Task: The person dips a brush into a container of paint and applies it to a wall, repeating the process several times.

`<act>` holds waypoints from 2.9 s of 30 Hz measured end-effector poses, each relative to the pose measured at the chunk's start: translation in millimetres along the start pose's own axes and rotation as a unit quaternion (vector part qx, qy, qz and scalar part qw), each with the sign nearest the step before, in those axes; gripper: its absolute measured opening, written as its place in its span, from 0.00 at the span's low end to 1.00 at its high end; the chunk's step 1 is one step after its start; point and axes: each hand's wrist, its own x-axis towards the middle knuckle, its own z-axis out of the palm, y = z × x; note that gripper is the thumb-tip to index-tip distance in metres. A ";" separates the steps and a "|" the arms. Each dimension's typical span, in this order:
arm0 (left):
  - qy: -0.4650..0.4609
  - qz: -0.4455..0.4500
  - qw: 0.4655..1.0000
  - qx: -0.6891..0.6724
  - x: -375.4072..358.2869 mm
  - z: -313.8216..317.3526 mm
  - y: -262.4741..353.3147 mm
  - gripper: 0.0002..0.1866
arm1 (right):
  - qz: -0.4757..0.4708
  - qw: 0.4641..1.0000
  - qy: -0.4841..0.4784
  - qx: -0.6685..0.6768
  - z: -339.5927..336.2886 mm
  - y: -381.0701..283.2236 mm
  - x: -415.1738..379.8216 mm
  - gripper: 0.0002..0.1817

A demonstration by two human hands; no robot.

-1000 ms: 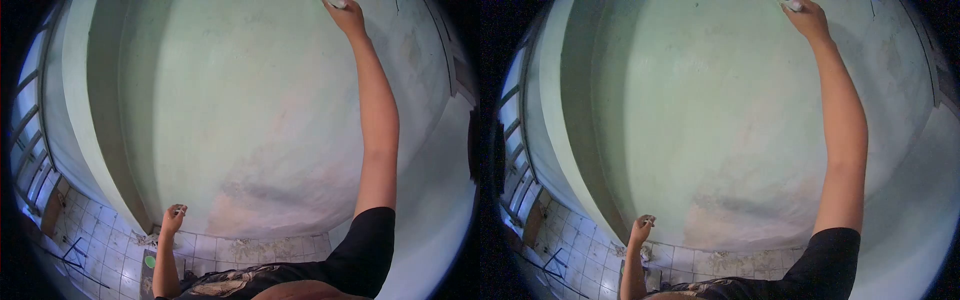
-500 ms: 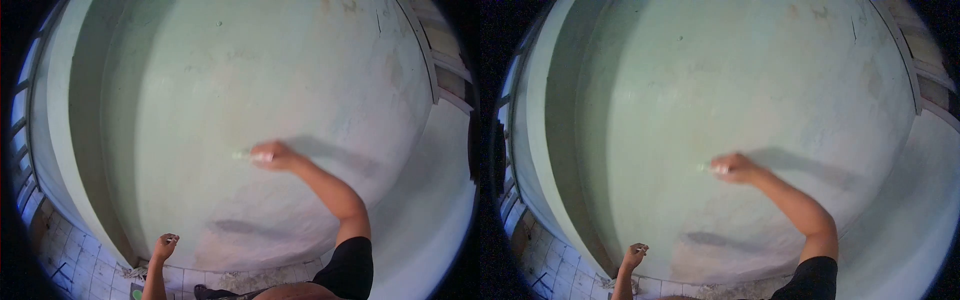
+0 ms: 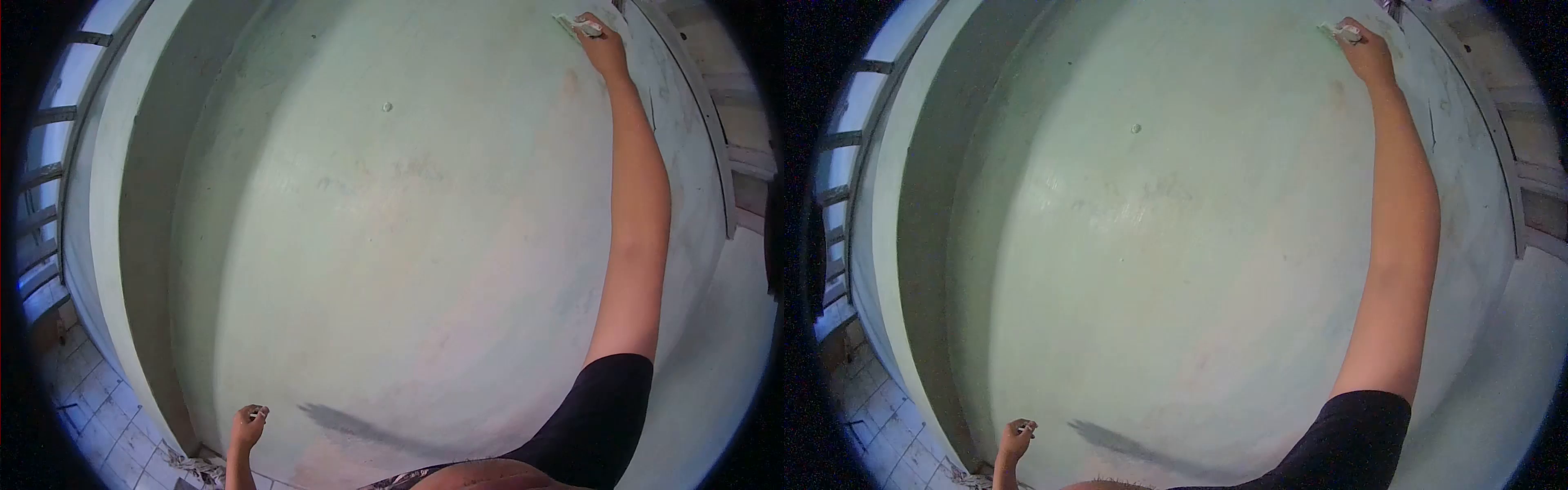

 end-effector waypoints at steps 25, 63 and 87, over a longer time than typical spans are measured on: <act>0.064 0.036 0.997 -0.007 25.5 -27.3 60.1 0.14 | 0.095 0.979 0.121 -0.137 0.8 34.2 74.2 0.19; 0.151 0.010 0.988 0.002 25.5 -16.7 54.7 0.13 | 0.048 0.971 0.030 -0.231 49.2 24.7 67.5 0.20; 0.172 0.342 0.888 0.253 53.9 -93.7 262.9 0.08 | 0.086 0.991 -0.052 -0.086 12.8 38.8 72.9 0.20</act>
